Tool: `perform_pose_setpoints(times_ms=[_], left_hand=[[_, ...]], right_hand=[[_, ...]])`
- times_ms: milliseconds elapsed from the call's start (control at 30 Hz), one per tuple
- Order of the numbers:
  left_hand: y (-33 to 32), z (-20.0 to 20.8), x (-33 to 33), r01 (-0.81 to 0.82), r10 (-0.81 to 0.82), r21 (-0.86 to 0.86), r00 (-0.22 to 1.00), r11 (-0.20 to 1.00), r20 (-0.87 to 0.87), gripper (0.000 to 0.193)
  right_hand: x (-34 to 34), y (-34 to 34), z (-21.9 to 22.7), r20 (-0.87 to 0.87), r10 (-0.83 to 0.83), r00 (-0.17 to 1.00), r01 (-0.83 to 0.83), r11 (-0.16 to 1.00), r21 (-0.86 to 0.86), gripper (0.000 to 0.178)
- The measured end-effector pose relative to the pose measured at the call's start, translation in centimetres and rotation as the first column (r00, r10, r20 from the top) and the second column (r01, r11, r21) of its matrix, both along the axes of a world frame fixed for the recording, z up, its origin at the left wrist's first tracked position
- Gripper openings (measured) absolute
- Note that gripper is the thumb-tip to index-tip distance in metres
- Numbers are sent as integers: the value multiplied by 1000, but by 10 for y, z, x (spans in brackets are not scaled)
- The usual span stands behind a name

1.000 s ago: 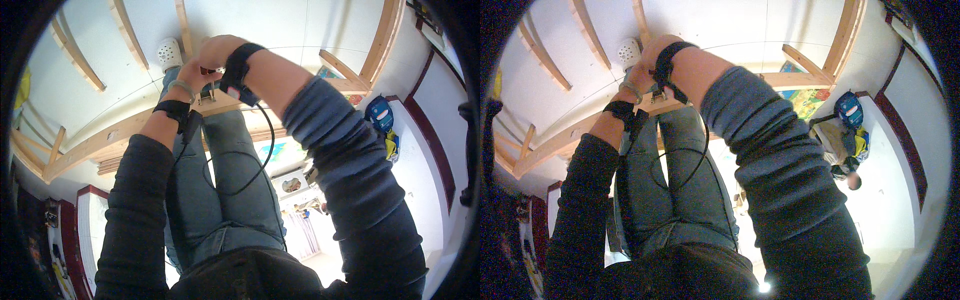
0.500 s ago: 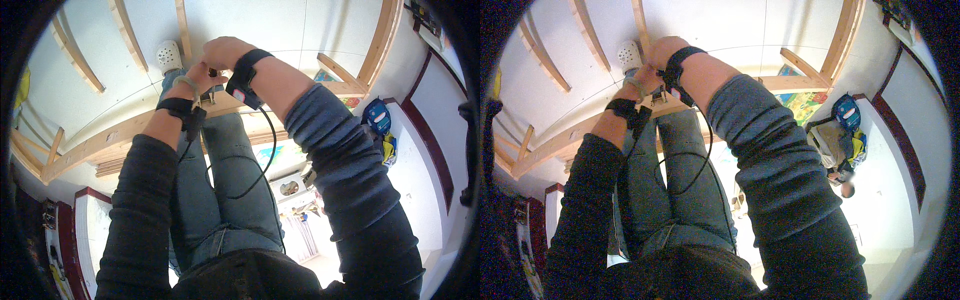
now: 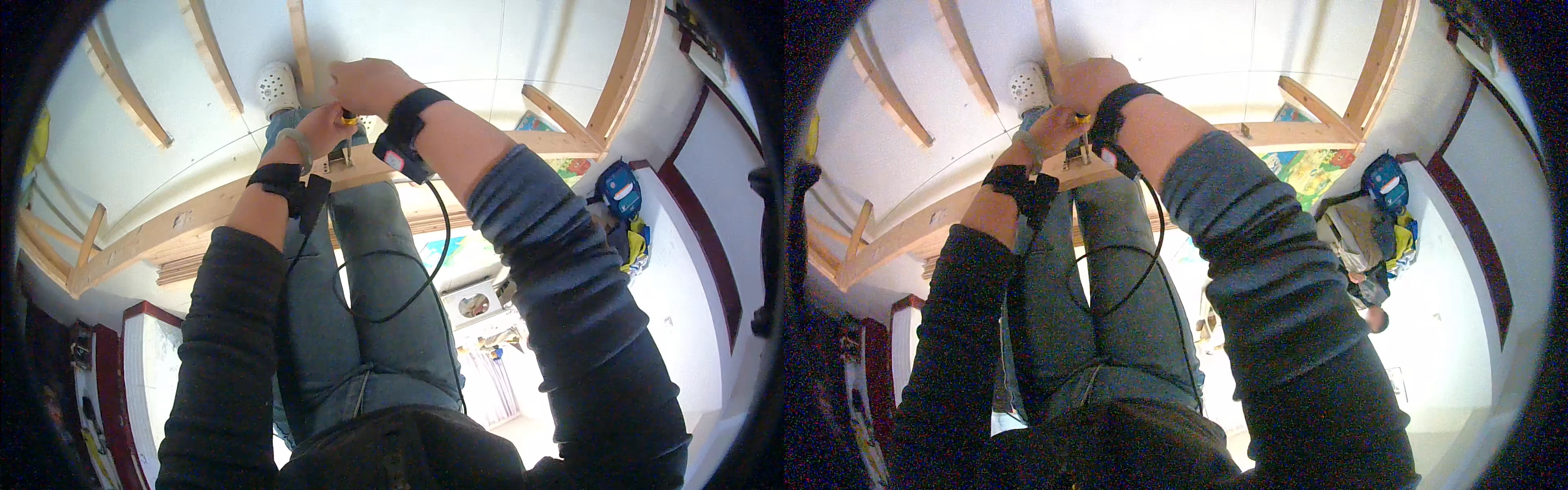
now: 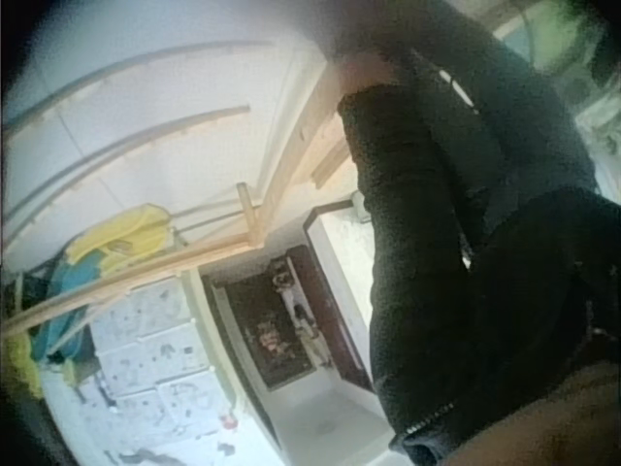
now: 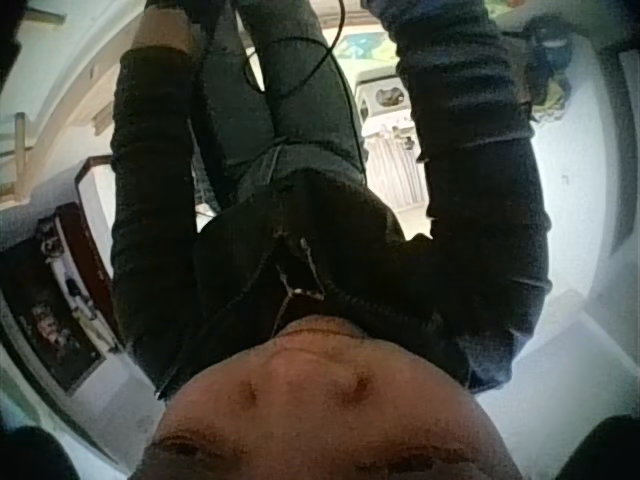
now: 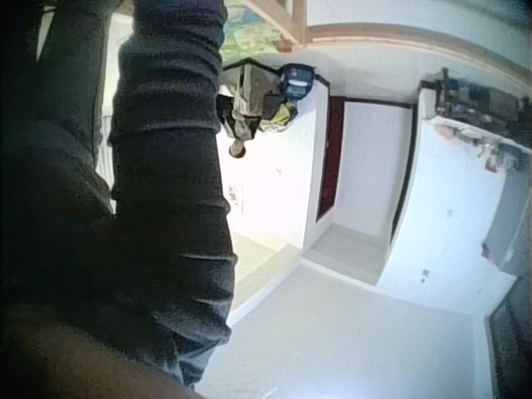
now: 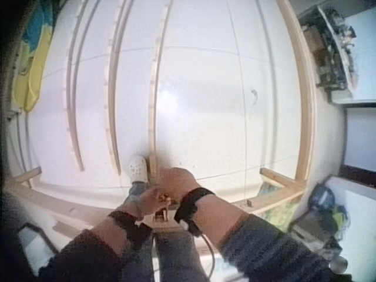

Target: The person assembles a wooden furniture frame by attaching metal brackets to wooden slats using a screwdriver. They position the brackets, insert screws, and tighten them to secure the components together.

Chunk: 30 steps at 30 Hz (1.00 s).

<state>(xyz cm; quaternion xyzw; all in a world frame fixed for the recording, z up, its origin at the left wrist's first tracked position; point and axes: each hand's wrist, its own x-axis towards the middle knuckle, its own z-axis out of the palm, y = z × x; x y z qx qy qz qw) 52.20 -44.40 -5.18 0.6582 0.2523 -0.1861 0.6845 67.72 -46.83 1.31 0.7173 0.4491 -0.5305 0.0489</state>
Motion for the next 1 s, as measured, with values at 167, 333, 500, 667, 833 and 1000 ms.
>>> perform_pose_setpoints(times_ms=[167,333,500,667,833,1000], left_hand=[[7,11,4,100,-90,47,980,994,-176,42],[-13,15,12,48,-17,184,985,982,-170,44],[-7,1,1,480,-496,-136,800,867,-338,38],[-15,-4,7,617,-610,-77,739,783,-285,20],[-23,-1,26,761,-703,65,625,645,-338,23],[-19,5,27,584,-566,-16,779,811,-271,37]], right_hand=[[13,-3,-12,-281,-30,959,23,999,-28,25],[7,-18,-9,34,-107,994,108,994,-23,23],[13,-37,-14,-103,-195,975,210,963,171,16],[39,-66,-7,-61,-358,932,363,922,137,13],[51,-101,5,59,-501,863,490,861,139,15],[47,-136,11,13,-753,658,744,653,140,17]])
